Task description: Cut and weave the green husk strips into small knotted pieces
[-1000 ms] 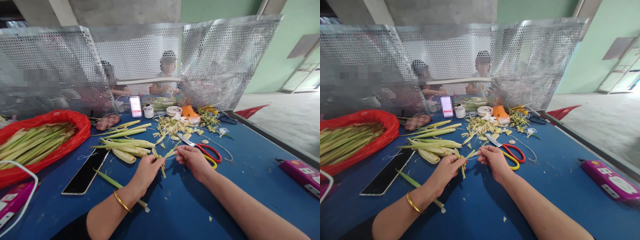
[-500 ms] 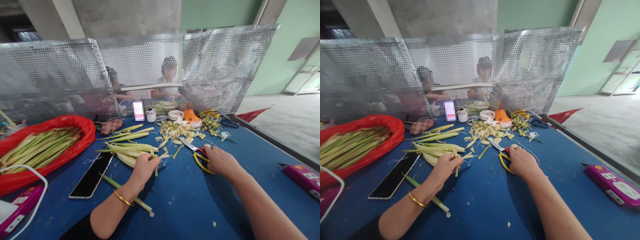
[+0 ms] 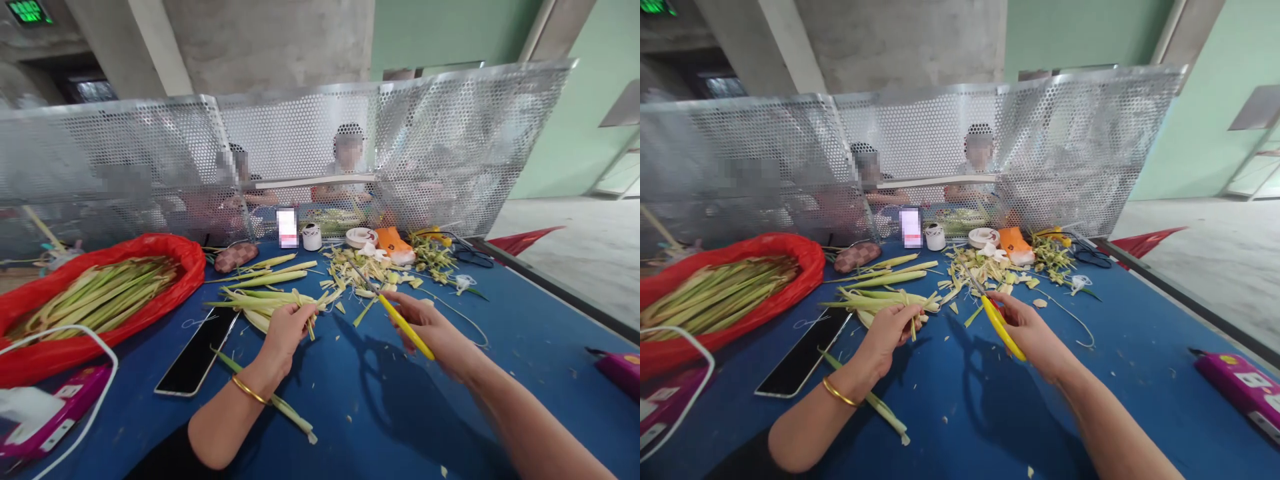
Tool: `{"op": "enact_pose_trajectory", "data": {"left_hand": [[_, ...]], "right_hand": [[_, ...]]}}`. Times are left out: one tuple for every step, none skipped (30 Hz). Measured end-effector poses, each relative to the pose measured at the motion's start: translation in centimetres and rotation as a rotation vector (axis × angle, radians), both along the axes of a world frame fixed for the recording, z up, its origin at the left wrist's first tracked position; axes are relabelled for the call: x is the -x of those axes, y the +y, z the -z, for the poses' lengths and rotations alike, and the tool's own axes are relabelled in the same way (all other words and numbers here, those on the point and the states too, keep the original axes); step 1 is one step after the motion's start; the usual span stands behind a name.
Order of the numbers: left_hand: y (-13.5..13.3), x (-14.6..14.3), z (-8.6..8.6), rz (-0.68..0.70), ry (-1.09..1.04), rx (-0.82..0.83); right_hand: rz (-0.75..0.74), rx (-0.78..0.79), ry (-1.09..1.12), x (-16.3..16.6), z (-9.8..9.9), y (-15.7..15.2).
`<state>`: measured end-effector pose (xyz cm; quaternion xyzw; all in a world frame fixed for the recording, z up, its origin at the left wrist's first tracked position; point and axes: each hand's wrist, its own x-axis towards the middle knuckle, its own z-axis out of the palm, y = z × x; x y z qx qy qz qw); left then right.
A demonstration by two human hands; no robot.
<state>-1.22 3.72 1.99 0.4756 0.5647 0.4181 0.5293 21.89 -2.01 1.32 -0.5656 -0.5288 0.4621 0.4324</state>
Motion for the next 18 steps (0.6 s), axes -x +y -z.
{"op": "enact_pose_trajectory", "data": {"left_hand": [[0.2, 0.1, -0.1, -0.016, -0.022, 0.000], [0.4, 0.3, -0.1, -0.033, -0.042, 0.000], [0.5, 0.4, 0.0, -0.047, -0.055, -0.001], [0.7, 0.5, 0.0, -0.059, -0.067, -0.003], [0.9, 0.6, 0.2, -0.066, -0.079, -0.007], [1.0, 0.7, 0.3, -0.069, -0.091, -0.013], [1.1, 0.8, 0.5, -0.068, -0.105, -0.021], [1.2, 0.9, 0.6, -0.065, -0.118, -0.031], [1.3, 1.0, 0.8, -0.062, -0.129, -0.042], [1.3, 1.0, 0.9, -0.060, -0.138, -0.051], [1.3, 1.1, 1.0, -0.059, -0.142, -0.058], [1.3, 1.1, 1.1, -0.059, -0.145, -0.066], [1.3, 1.1, 1.1, -0.059, -0.146, -0.070], [1.2, 1.0, 1.2, -0.058, -0.146, -0.073], [1.1, 1.0, 1.2, -0.059, -0.145, -0.073], [1.0, 0.9, 1.2, -0.062, -0.146, -0.072], [0.9, 0.8, 1.2, -0.064, -0.150, -0.068], [0.8, 0.6, 1.2, -0.064, -0.159, -0.063]], "right_hand": [[-0.017, 0.044, 0.173, 0.8, -0.2, -0.3], [-0.055, 0.085, 0.292, 1.5, -0.3, -0.7], [-0.104, 0.132, 0.386, 2.1, -0.4, -1.1], [-0.149, 0.161, 0.454, 2.5, -0.5, -1.4], [-0.201, 0.178, 0.492, 2.8, -0.5, -1.7], [-0.251, 0.180, 0.501, 3.0, -0.5, -2.0], [-0.292, 0.172, 0.489, 3.1, -0.4, -2.2], [-0.332, 0.165, 0.456, 3.1, -0.4, -2.3], [-0.367, 0.160, 0.410, 3.1, -0.4, -2.4], [-0.394, 0.163, 0.354, 3.1, -0.5, -2.4], [-0.409, 0.175, 0.292, 3.1, -0.5, -2.4], [-0.413, 0.193, 0.229, 3.2, -0.5, -2.3], [-0.409, 0.209, 0.171, 3.4, -0.4, -2.3], [-0.394, 0.215, 0.121, 3.6, -0.3, -2.2], [-0.374, 0.208, 0.078, 3.8, -0.2, -2.1], [-0.351, 0.190, 0.034, 4.0, -0.1, -2.1], [-0.327, 0.164, -0.015, 4.2, 0.1, -2.0], [-0.298, 0.135, -0.070, 4.3, 0.3, -2.0]]}}
